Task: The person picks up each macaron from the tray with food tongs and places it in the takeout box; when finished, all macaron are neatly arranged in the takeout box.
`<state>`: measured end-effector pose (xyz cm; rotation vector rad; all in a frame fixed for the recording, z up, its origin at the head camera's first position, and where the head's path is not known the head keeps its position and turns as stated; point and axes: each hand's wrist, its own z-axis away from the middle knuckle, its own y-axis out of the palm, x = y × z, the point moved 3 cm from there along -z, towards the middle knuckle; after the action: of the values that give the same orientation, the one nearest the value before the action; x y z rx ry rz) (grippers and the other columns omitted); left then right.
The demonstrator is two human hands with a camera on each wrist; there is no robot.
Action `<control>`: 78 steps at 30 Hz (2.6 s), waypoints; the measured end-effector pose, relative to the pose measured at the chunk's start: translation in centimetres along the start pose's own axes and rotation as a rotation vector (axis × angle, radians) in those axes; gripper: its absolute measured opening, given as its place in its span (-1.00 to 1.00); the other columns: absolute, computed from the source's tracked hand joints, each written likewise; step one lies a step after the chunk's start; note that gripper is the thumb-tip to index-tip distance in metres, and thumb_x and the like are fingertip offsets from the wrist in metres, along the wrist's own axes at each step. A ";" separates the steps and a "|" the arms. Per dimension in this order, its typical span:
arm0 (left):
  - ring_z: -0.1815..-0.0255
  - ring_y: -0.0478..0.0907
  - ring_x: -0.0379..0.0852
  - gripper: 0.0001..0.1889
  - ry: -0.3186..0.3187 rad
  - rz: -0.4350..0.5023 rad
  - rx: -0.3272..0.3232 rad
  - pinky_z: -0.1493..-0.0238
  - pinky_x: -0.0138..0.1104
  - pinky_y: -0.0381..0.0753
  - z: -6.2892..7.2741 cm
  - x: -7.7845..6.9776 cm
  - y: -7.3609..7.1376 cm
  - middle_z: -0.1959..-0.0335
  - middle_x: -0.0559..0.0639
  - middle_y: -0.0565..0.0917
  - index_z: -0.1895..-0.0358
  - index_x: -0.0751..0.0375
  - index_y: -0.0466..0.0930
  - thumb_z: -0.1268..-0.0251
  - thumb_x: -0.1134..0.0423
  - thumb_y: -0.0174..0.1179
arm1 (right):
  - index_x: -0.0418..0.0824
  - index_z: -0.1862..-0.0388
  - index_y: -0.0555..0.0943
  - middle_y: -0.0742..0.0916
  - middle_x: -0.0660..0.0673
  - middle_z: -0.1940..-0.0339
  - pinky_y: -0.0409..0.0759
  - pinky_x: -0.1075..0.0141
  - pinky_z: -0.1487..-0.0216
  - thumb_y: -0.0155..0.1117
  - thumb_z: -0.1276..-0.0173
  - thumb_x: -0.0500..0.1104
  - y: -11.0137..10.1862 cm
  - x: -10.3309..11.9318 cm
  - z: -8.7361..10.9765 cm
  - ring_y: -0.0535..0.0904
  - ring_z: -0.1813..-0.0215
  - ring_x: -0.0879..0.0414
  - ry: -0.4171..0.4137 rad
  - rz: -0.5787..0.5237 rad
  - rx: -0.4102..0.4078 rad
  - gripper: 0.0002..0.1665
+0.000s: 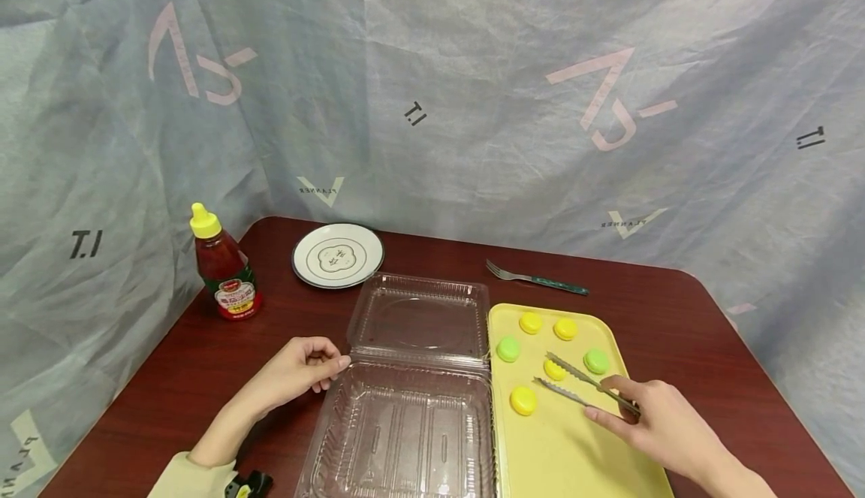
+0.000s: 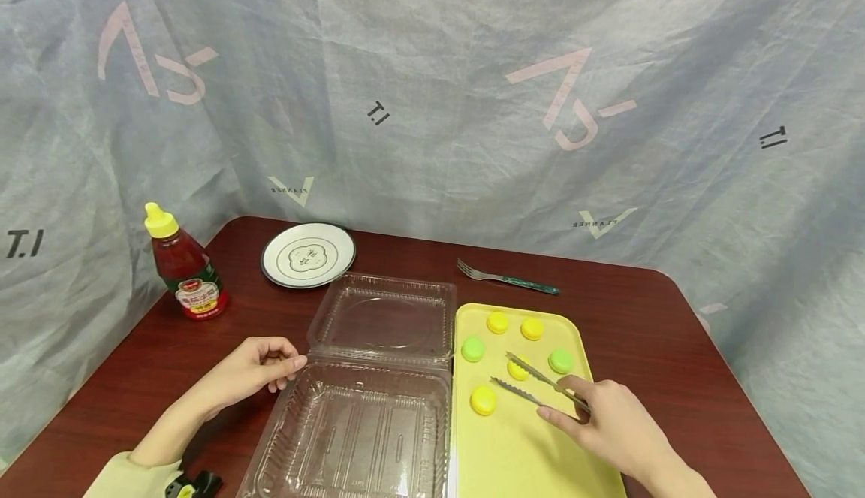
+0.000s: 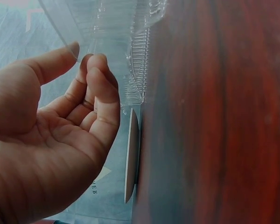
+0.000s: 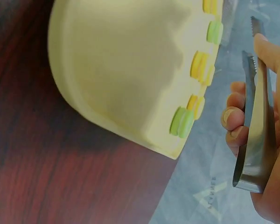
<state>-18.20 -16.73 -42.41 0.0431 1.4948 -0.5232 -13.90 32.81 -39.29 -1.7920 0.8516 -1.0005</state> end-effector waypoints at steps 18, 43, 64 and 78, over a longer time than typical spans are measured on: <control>0.51 0.53 -0.12 -0.73 0.015 -0.024 -0.001 0.46 -0.34 0.55 -0.1 0.1 0.1 0.51 0.04 0.56 0.26 0.39 0.60 -0.38 0.18 0.28 | 0.17 0.27 0.62 0.25 0.39 0.70 0.14 0.55 0.60 0.52 -0.17 0.15 1.9 1.0 0.5 0.07 0.63 0.51 -0.146 -0.019 0.060 -0.74; 0.51 0.53 -0.12 -0.73 0.022 -0.033 0.007 0.46 -0.35 0.55 -0.1 0.1 0.1 0.53 0.04 0.55 0.29 0.38 0.60 -0.39 0.18 0.27 | 0.32 0.49 0.36 0.06 0.39 0.62 -0.06 0.64 0.58 0.55 -0.15 0.10 2.6 1.2 0.5 -0.06 0.57 0.54 -0.204 -0.015 0.024 -0.55; 0.52 0.53 -0.12 -0.74 0.028 -0.026 -0.008 0.47 -0.34 0.55 0.0 0.1 0.2 0.52 0.05 0.57 0.27 0.39 0.61 -0.38 0.18 0.28 | 0.27 0.58 0.29 0.04 0.40 0.60 -0.06 0.65 0.59 0.52 -0.20 0.07 2.3 1.3 0.2 -0.08 0.56 0.57 -0.234 -0.046 0.055 -0.50; 0.52 0.53 -0.12 -0.76 0.059 -0.035 -0.003 0.48 -0.35 0.55 0.0 0.0 0.3 0.50 0.09 0.57 0.30 0.38 0.60 -0.39 0.21 0.27 | 0.27 0.56 0.34 0.07 0.41 0.61 -0.06 0.65 0.60 0.53 -0.19 0.00 0.9 1.4 -0.2 -0.09 0.56 0.58 -0.247 -0.071 0.063 -0.52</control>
<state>-18.12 -16.45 -42.55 0.0296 1.5561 -0.5519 -13.59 31.22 -39.68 -1.8561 0.6012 -0.8192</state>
